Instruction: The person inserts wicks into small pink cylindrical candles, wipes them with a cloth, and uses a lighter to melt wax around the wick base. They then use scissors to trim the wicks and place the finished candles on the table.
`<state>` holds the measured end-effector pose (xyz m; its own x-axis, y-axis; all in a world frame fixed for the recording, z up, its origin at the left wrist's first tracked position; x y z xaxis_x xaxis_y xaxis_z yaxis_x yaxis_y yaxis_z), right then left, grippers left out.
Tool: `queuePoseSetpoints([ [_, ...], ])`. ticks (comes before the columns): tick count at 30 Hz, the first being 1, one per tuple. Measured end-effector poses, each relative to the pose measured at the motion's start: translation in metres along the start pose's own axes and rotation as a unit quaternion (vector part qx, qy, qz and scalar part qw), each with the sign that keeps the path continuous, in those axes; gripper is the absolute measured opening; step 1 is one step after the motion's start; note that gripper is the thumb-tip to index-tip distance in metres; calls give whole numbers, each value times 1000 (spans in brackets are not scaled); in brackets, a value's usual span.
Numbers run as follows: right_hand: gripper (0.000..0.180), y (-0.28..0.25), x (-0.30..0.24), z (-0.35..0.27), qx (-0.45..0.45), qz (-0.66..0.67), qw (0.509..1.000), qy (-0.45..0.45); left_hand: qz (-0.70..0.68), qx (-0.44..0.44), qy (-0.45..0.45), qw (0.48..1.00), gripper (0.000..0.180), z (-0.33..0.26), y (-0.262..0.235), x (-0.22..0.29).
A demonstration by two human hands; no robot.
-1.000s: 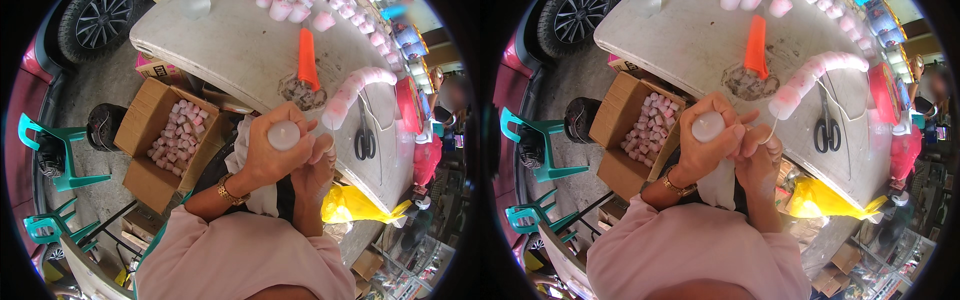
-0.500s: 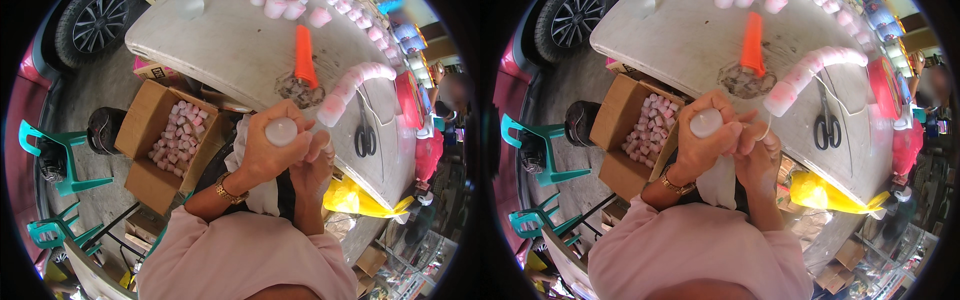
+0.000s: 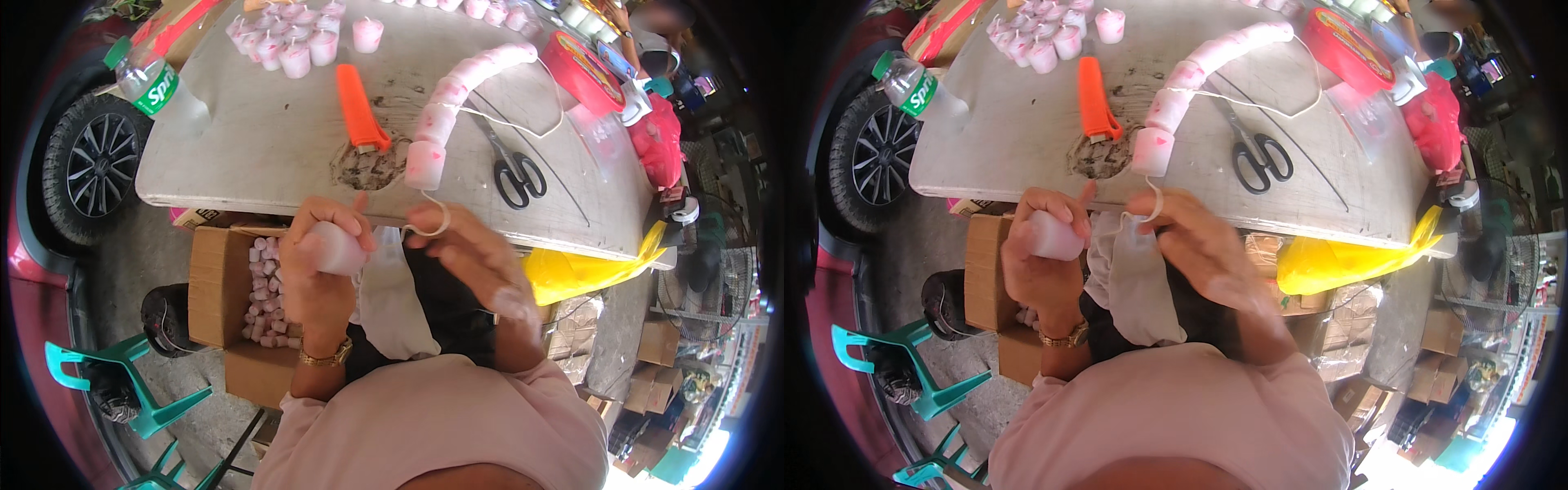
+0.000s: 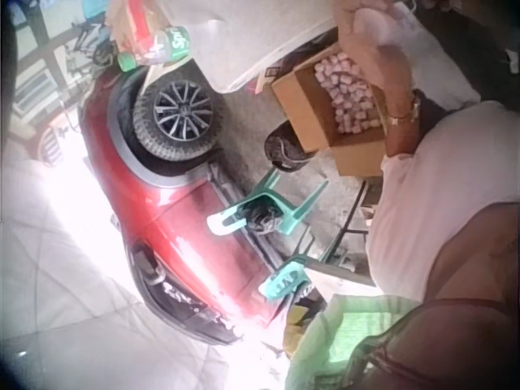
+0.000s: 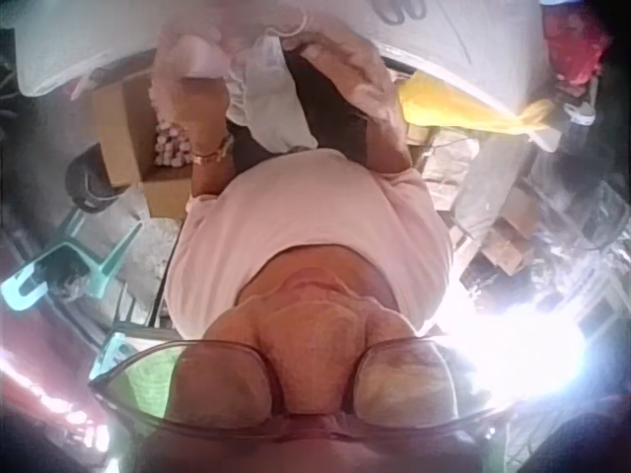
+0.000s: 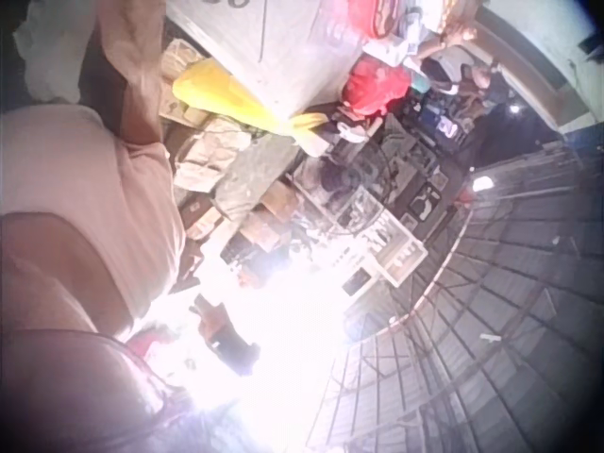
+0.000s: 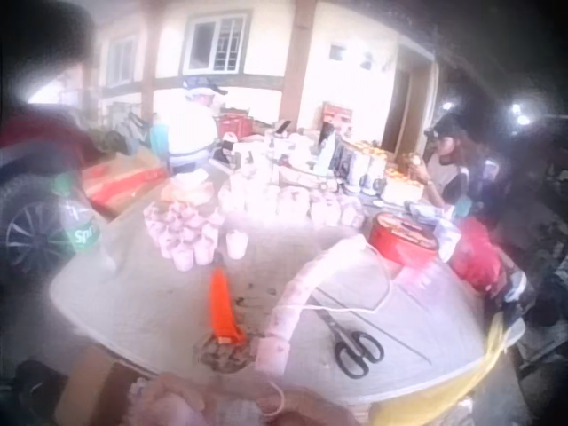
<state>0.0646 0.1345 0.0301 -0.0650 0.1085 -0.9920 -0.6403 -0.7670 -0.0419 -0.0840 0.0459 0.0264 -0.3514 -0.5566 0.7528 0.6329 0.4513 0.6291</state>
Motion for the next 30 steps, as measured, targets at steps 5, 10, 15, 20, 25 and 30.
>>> queuePoseSetpoints([
  [5, 26, -79, -44, -7, 222, -412, 874, -133, 20, -39, 37, 998, 32, -9, 7, -4],
  [10, 26, -90, -39, 27, 223, -636, 723, -150, 41, -77, 8, 996, 37, -11, 21, -10],
  [15, 38, -100, -30, 32, 174, -682, 706, -73, 73, -86, -14, 994, 42, -13, 32, -11],
  [20, 42, -108, -30, 24, 164, -704, 691, 3, 105, -94, 16, 990, 35, -15, 30, -8],
  [25, 37, -108, -46, 14, 197, -666, 718, -39, 51, -67, -20, 996, 35, -16, 24, -18],
  [30, 22, -125, -51, -2, 290, -536, 792, -27, 10, -88, -17, 996, 40, -15, 29, -24],
])
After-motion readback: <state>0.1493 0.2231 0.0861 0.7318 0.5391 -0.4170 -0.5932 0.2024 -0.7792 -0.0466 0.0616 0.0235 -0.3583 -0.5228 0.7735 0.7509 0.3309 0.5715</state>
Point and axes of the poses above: each hand's wrist, its own z-axis towards the middle knuckle, its own y-axis out of the palm, x = y × z, the point moved 9 cm from there along z, towards the middle knuckle, and after that the axes turned 3 degrees about x, right-handed, at the moved point
